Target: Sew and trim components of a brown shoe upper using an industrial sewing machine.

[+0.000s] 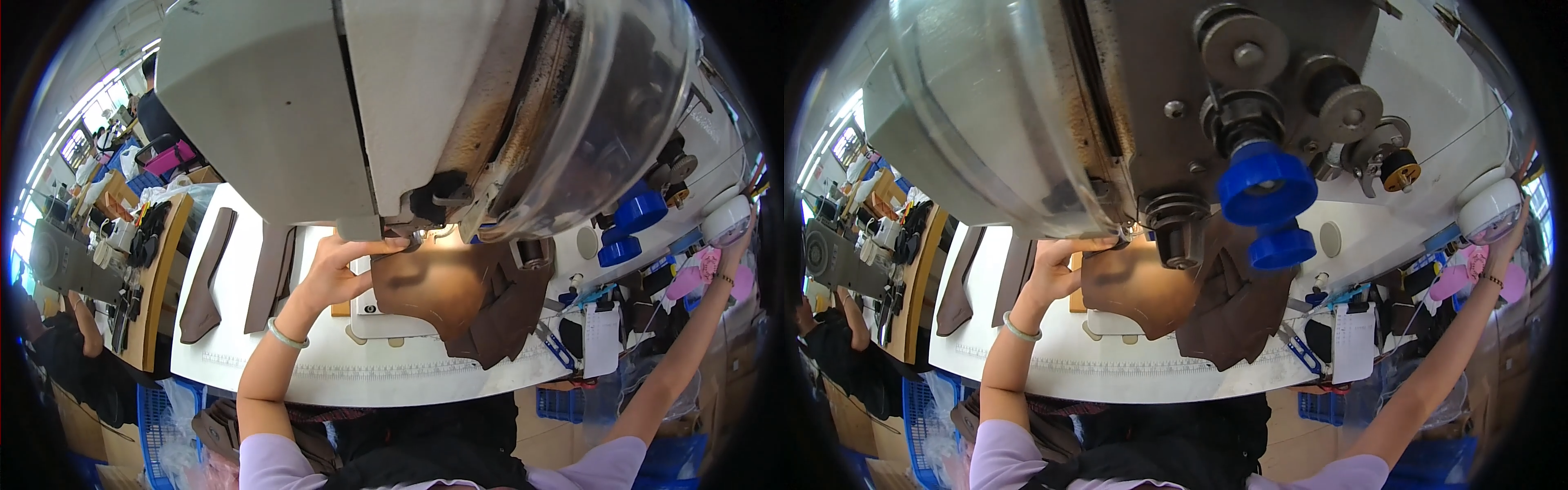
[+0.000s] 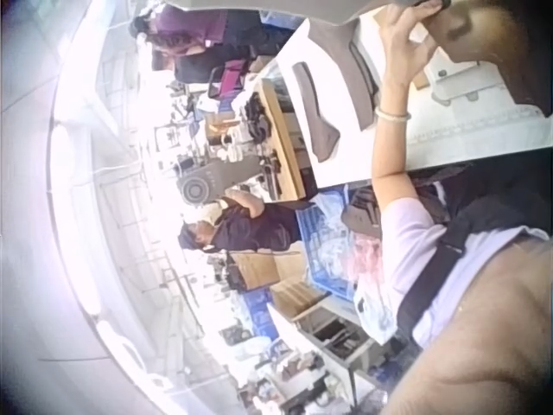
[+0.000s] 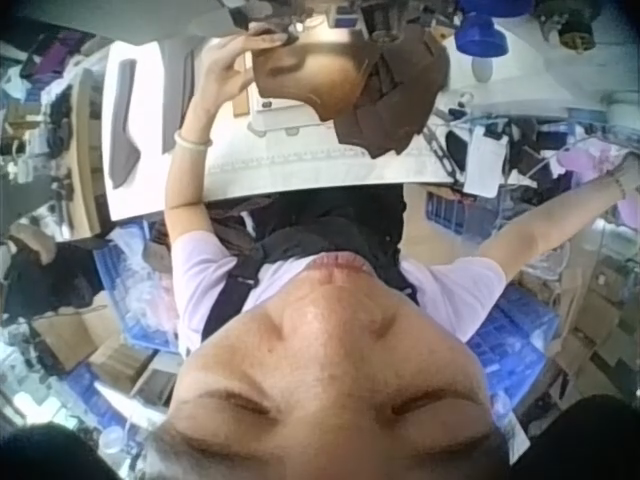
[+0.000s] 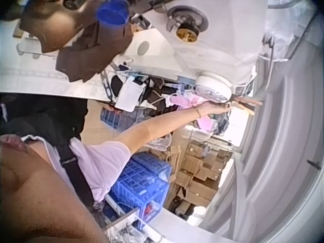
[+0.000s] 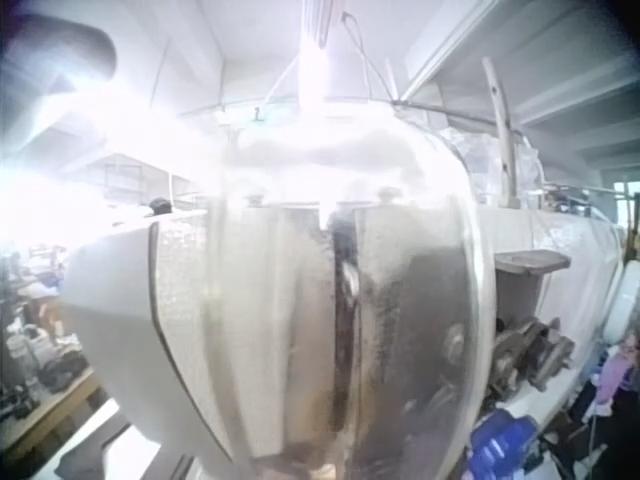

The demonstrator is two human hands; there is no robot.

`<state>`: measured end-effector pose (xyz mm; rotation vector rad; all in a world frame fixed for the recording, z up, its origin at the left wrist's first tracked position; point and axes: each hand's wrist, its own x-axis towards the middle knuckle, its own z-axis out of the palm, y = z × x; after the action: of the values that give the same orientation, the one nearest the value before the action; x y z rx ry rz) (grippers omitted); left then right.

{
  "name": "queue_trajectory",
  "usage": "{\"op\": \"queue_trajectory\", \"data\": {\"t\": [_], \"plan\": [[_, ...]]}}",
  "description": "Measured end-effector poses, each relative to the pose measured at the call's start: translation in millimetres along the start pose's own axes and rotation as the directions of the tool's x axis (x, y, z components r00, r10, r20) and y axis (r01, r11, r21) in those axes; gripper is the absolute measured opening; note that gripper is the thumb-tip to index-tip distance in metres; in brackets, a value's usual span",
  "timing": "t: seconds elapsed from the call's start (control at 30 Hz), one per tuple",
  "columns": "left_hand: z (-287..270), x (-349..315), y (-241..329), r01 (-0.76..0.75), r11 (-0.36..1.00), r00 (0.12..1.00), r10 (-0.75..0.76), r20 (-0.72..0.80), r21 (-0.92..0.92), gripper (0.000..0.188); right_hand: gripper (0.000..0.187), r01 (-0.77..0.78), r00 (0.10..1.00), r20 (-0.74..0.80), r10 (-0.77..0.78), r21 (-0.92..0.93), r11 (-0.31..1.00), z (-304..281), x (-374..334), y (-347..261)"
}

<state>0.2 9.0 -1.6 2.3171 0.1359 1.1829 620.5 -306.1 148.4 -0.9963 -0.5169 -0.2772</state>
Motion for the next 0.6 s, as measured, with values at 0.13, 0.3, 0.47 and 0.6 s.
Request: {"op": "queue_trajectory", "data": {"t": [0.13, 0.3, 0.47, 0.6], "plan": [[-1, -4, -6, 0.085, 0.996, 0.996, -0.084, 0.027, -0.031, 0.034, 0.050, -0.069, 0.998, -0.003, 0.069, 0.048, 0.996, -5, 5, -2], [-8, 1, -16, 0.243, 0.894, 0.968, -0.197, 0.157, -0.377, 0.037, 0.048, -0.130, 0.991, -0.007, 0.130, 0.070, 0.989, 4, 11, -5], [-10, 2, -17, 0.258, 0.867, 0.964, -0.198, 0.179, -0.426, 0.038, 0.045, -0.155, 0.988, -0.012, 0.156, 0.054, 0.986, 20, 1, -8], [-13, 5, -8, 0.270, 0.907, 0.956, -0.213, 0.200, -0.324, 0.040, 0.044, -0.181, 0.983, -0.023, 0.182, 0.053, 0.982, 25, -3, -12]]}}
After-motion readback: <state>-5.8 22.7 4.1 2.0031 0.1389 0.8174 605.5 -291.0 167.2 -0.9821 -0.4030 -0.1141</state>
